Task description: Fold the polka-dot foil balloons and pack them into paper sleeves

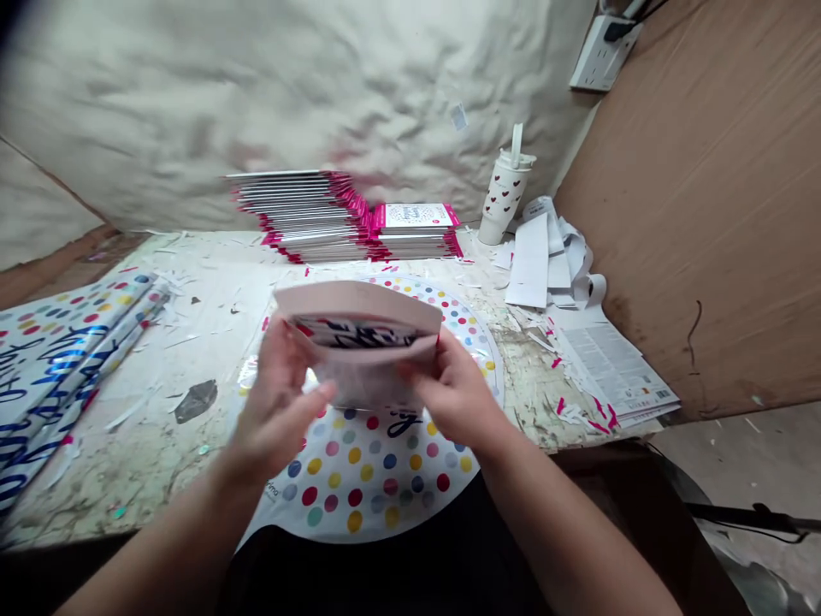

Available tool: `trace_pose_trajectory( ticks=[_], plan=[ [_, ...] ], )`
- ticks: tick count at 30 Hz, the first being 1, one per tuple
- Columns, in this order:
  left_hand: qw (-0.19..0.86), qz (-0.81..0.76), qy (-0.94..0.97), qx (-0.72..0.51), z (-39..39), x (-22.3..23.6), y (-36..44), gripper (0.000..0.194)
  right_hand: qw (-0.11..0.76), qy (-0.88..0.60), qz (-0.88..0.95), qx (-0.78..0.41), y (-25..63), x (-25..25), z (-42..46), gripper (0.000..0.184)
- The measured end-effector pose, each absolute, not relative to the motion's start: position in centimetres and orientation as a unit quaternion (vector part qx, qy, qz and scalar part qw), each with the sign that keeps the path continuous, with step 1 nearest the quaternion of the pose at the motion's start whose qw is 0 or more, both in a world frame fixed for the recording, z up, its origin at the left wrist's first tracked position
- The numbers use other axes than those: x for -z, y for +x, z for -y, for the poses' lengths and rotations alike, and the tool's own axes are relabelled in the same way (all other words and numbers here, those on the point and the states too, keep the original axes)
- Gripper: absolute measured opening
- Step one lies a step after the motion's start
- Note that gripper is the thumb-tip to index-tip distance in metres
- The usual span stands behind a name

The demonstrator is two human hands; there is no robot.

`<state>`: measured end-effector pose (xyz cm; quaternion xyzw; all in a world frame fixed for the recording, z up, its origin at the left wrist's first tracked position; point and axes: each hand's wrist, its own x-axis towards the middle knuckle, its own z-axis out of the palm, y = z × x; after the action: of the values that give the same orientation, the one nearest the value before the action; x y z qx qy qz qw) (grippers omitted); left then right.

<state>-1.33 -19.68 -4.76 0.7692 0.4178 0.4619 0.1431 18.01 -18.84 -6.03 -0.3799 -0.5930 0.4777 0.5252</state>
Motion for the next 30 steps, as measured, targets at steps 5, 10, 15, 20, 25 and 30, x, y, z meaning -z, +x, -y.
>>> trace_pose_trajectory(
  ticks=[5,10,15,20,25,30],
  plan=[
    [0.268,-0.451,0.68,-0.512,20.2,5.9,-0.7,0.082,0.505,-0.394,0.591,-0.49,17.6,6.4,19.3,0.039],
    [0.432,-0.462,0.601,-0.488,20.5,4.4,-2.2,0.044,0.483,-0.408,0.621,-0.464,19.5,4.3,18.1,0.023],
    [0.598,-0.519,0.512,-0.333,20.6,7.3,-2.3,0.027,0.347,-0.543,0.678,-0.354,20.3,6.7,15.7,0.039],
    [0.696,-0.523,0.36,-0.334,22.3,11.0,-0.8,0.026,0.297,-0.449,0.821,-0.191,18.3,10.2,18.6,0.016],
    [0.699,-0.54,0.34,-0.322,23.3,10.6,0.0,0.027,0.267,-0.408,0.859,-0.157,16.8,10.8,21.4,0.017],
    [0.682,-0.556,0.358,-0.313,23.6,9.9,0.3,0.028,0.254,-0.432,0.854,-0.141,17.0,10.7,20.8,0.019]
  ],
)
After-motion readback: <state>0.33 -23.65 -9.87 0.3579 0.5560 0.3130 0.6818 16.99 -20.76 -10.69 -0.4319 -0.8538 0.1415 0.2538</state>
